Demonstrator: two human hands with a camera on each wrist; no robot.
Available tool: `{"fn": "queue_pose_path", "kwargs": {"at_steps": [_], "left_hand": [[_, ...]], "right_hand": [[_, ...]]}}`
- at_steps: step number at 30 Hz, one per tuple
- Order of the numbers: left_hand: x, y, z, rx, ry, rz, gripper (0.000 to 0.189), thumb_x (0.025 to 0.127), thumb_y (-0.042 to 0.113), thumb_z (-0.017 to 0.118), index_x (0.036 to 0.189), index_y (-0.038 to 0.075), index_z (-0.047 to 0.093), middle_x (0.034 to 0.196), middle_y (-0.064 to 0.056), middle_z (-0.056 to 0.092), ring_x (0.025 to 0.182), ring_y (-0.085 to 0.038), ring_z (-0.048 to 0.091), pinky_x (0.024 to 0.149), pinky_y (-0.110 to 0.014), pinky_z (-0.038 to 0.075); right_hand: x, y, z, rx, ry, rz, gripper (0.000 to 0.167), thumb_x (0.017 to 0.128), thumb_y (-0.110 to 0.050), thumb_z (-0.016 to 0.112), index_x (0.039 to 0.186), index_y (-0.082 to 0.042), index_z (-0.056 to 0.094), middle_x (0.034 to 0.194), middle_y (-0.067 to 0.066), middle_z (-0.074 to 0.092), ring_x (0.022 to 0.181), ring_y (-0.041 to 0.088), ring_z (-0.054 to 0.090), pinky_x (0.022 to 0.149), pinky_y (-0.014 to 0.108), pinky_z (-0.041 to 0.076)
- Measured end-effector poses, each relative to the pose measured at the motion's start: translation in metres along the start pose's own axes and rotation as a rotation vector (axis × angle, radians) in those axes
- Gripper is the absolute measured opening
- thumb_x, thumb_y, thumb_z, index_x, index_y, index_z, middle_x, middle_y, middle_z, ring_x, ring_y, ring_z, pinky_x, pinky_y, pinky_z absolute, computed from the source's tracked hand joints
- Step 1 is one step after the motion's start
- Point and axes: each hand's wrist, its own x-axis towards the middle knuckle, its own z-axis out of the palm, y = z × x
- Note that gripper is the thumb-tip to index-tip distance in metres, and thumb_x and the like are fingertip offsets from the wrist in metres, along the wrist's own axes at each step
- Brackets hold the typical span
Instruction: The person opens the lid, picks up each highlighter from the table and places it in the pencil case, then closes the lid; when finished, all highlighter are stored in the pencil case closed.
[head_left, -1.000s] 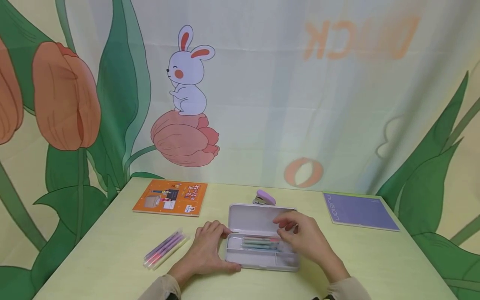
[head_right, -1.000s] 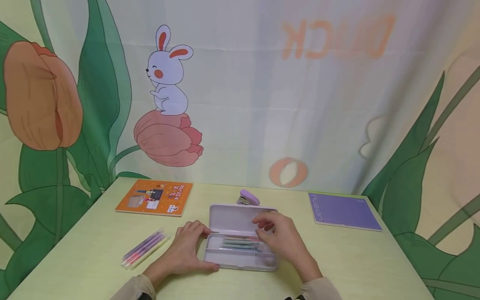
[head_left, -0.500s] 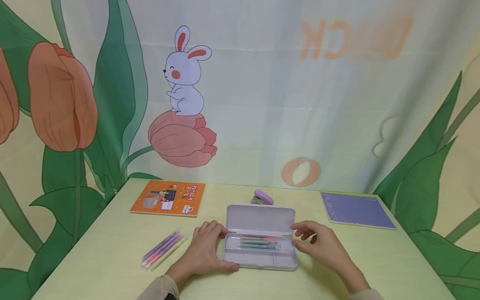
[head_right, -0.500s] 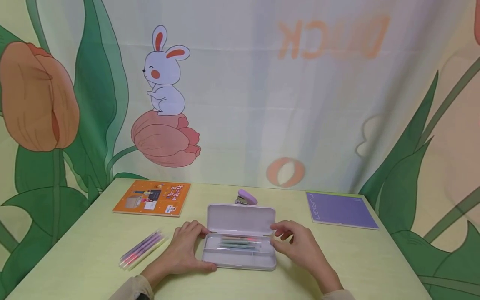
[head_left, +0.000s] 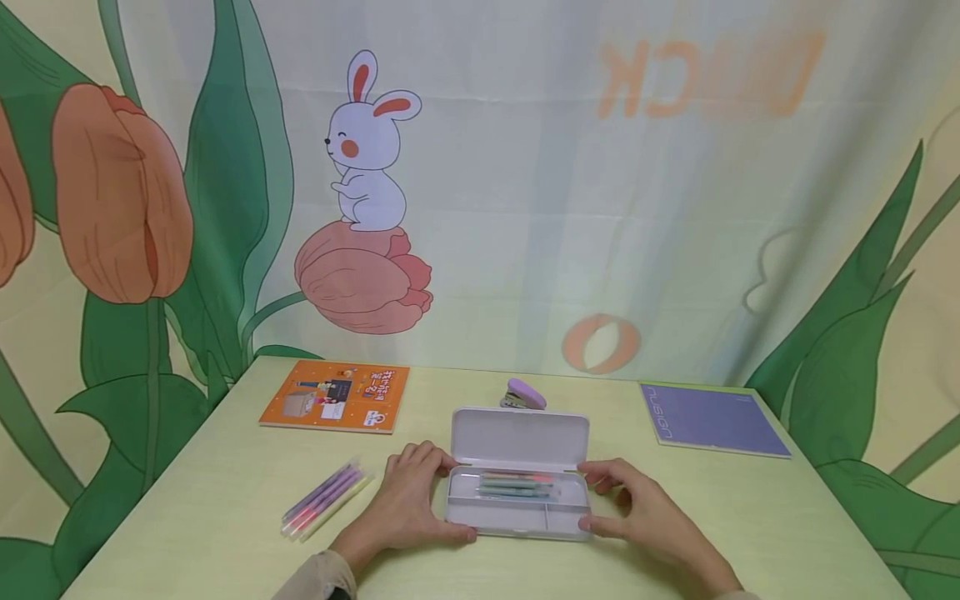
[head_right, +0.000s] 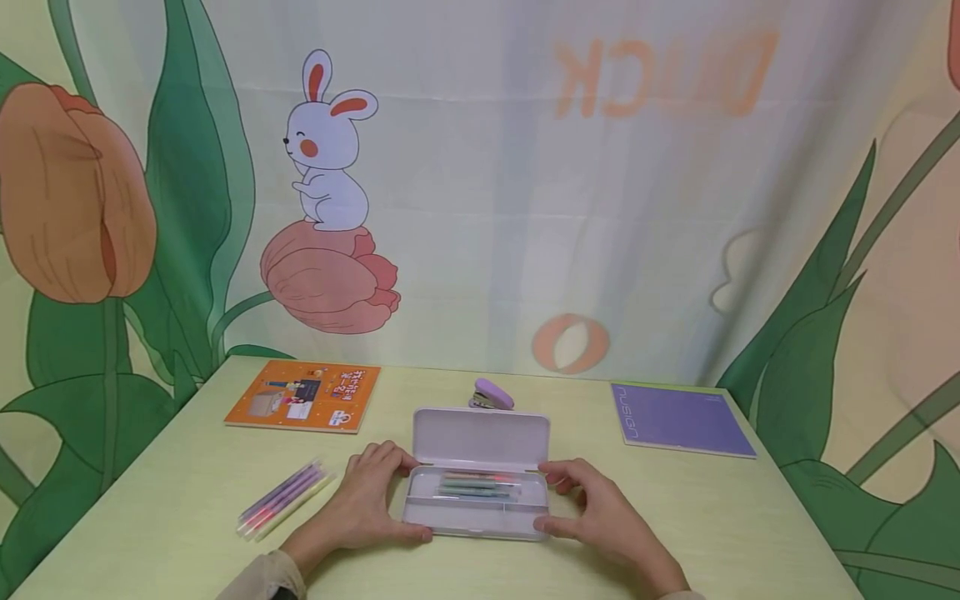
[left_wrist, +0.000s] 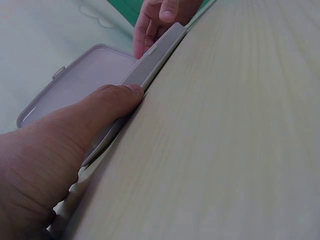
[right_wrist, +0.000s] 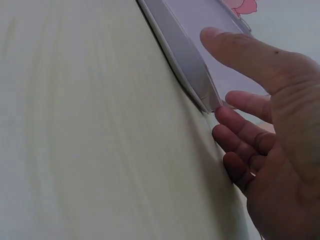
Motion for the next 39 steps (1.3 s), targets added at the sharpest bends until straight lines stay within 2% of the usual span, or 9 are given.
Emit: {"fn": "queue_pose_path", "kwargs": {"at_steps": [7,17,23,26,29,32,34,39], "left_hand": [[0.001,0.0,-0.001,0.005,0.004,0.003,0.098,0.061,0.084,0.092,0.13,0.019,0.065,0.116,0.009,0.059,0.116,-0.016,0.049,0.106,-0.047,0.039],[0.003,0.003,-0.003,0.01,-0.013,-0.004,0.099,0.062,0.083,0.092,0.131,0.018,0.065,0.119,0.009,0.059,0.118,-0.016,0.05,0.107,-0.048,0.039],[0.002,0.005,-0.011,0.011,-0.058,-0.001,0.101,0.066,0.082,0.091,0.138,0.015,0.066,0.125,0.004,0.06,0.122,-0.02,0.051,0.111,-0.053,0.042],[0.0,0.003,-0.018,-0.015,-0.082,-0.014,0.099,0.069,0.08,0.092,0.141,0.016,0.069,0.126,0.002,0.061,0.122,-0.02,0.053,0.112,-0.054,0.045],[-0.004,0.0,-0.029,-0.072,-0.076,-0.053,0.093,0.071,0.073,0.096,0.142,0.018,0.071,0.126,0.001,0.062,0.12,-0.02,0.057,0.109,-0.054,0.05],[-0.007,-0.004,-0.042,-0.103,-0.038,-0.084,0.085,0.075,0.063,0.098,0.142,0.018,0.072,0.126,0.0,0.063,0.117,-0.021,0.061,0.102,-0.051,0.054],[-0.01,-0.008,-0.053,-0.091,-0.005,-0.094,0.077,0.08,0.057,0.097,0.141,0.017,0.072,0.127,-0.001,0.065,0.117,-0.021,0.063,0.098,-0.048,0.055],[-0.019,-0.026,-0.082,-0.096,0.084,-0.145,0.052,0.092,0.041,0.093,0.138,0.022,0.074,0.125,-0.001,0.07,0.11,-0.019,0.063,0.087,-0.039,0.056]], "right_hand": [[-0.002,0.005,0.004,0.002,-0.006,-0.051,0.075,0.082,-0.039,0.101,0.146,-0.017,0.068,0.124,-0.001,0.065,0.115,0.022,0.058,0.096,0.026,0.047],[-0.001,0.003,0.003,0.007,-0.009,0.011,0.075,0.08,-0.038,0.101,0.145,-0.019,0.068,0.12,-0.003,0.066,0.113,0.019,0.057,0.095,0.027,0.044],[-0.002,0.002,0.003,0.026,-0.013,0.023,0.074,0.082,-0.037,0.1,0.146,-0.018,0.067,0.122,-0.001,0.066,0.114,0.02,0.057,0.095,0.027,0.044],[-0.003,0.003,0.003,0.028,-0.017,0.034,0.074,0.083,-0.037,0.1,0.146,-0.019,0.067,0.122,-0.001,0.066,0.115,0.02,0.056,0.096,0.027,0.044],[-0.003,0.004,0.004,0.032,-0.019,0.043,0.075,0.082,-0.038,0.101,0.146,-0.021,0.067,0.122,-0.001,0.065,0.115,0.02,0.056,0.097,0.027,0.044],[-0.002,0.004,0.004,0.046,-0.023,0.042,0.075,0.082,-0.038,0.101,0.146,-0.021,0.067,0.122,-0.001,0.065,0.116,0.02,0.056,0.096,0.027,0.043],[-0.003,0.003,0.004,0.06,-0.025,0.037,0.074,0.082,-0.036,0.101,0.146,-0.02,0.067,0.122,-0.001,0.065,0.115,0.02,0.056,0.096,0.027,0.043],[-0.004,0.001,0.003,0.071,-0.03,0.021,0.073,0.084,-0.034,0.1,0.146,-0.016,0.067,0.122,0.002,0.064,0.113,0.021,0.055,0.093,0.027,0.043]]}}
